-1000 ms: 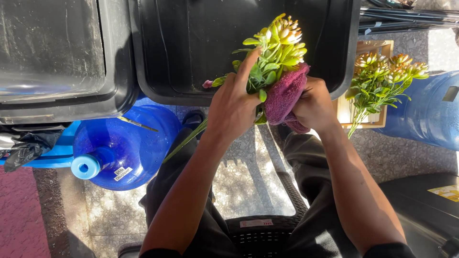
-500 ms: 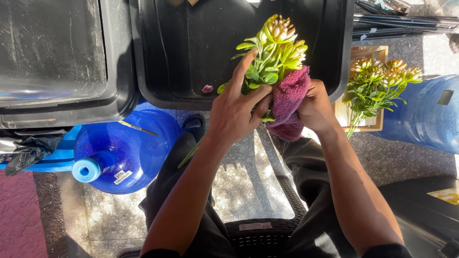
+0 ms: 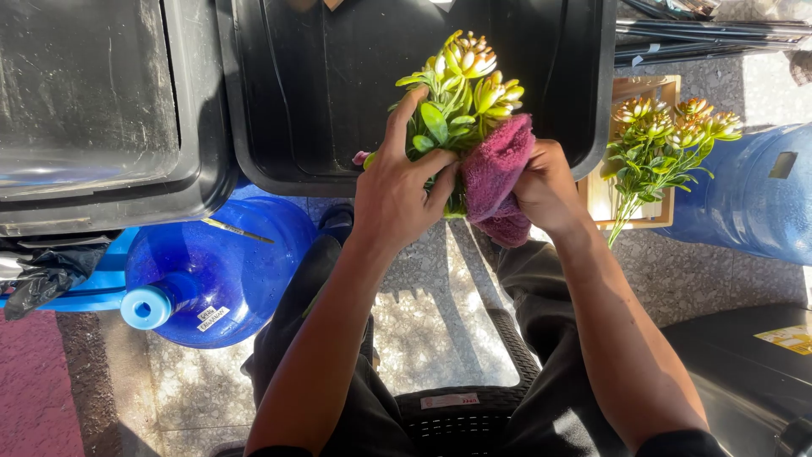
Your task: Cleaning and wiping down artificial flowers with a cloth.
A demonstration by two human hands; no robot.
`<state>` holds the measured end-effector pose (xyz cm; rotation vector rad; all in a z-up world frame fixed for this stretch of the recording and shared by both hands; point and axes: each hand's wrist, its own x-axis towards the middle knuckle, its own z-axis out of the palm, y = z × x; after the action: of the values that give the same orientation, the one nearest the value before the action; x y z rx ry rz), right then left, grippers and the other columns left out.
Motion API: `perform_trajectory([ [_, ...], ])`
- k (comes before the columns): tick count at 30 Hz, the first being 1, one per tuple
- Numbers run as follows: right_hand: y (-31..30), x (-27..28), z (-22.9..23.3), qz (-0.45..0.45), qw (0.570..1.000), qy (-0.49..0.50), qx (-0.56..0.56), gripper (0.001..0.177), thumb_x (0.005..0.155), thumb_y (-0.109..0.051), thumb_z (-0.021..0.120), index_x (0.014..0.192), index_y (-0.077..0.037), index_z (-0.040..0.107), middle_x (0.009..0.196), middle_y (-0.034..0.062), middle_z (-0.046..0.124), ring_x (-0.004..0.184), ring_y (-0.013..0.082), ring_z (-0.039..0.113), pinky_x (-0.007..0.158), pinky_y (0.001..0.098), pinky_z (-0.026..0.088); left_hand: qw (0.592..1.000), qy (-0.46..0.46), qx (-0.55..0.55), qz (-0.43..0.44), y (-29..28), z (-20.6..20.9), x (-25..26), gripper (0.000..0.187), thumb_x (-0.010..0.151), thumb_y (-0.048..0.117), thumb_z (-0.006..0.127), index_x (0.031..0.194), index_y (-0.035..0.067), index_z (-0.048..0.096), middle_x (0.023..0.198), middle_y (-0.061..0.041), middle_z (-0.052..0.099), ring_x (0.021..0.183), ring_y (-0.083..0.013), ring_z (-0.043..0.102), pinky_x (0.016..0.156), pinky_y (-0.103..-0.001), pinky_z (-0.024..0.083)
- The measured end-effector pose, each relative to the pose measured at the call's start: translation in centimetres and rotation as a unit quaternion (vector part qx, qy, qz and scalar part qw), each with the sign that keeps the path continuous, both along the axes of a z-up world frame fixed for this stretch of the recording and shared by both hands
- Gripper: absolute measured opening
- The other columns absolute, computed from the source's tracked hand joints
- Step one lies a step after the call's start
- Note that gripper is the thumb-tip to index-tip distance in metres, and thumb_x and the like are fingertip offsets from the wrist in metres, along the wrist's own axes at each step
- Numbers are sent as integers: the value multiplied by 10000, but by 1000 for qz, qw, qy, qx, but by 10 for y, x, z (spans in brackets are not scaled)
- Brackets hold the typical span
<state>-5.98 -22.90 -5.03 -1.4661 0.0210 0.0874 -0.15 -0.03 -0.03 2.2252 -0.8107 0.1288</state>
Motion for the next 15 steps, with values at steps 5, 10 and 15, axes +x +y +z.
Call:
perform_trajectory([
  [5, 28, 4, 24, 0, 995, 10, -97, 216, 880, 68, 677, 1081, 3, 724, 999, 57, 759, 898, 104, 692, 810, 268, 581, 999, -36, 23, 2, 3, -5, -4, 127, 849, 123, 790, 976, 111, 789, 1644, -100, 360, 1360, -301, 634, 999, -393, 595],
  [10, 23, 4, 24, 11, 986, 23, -166, 209, 840, 67, 658, 1015, 2, 752, 943, 65, 787, 832, 117, 734, 764, 279, 610, 999, -37, 16, -18, 8, -2, 0, 116, 837, 110, 810, 951, 102, 793, 1639, -145, 342, 1343, -321, 626, 979, -392, 591],
  [15, -13, 1, 33, -25, 995, -57, -82, 183, 927, 71, 677, 1082, 10, 754, 1062, 49, 760, 993, 123, 694, 914, 283, 564, 998, -35, 3, 59, 38, -4, 18, 29, 957, 76, 789, 970, 102, 792, 1637, -135, 394, 1444, -329, 577, 1059, -339, 580],
])
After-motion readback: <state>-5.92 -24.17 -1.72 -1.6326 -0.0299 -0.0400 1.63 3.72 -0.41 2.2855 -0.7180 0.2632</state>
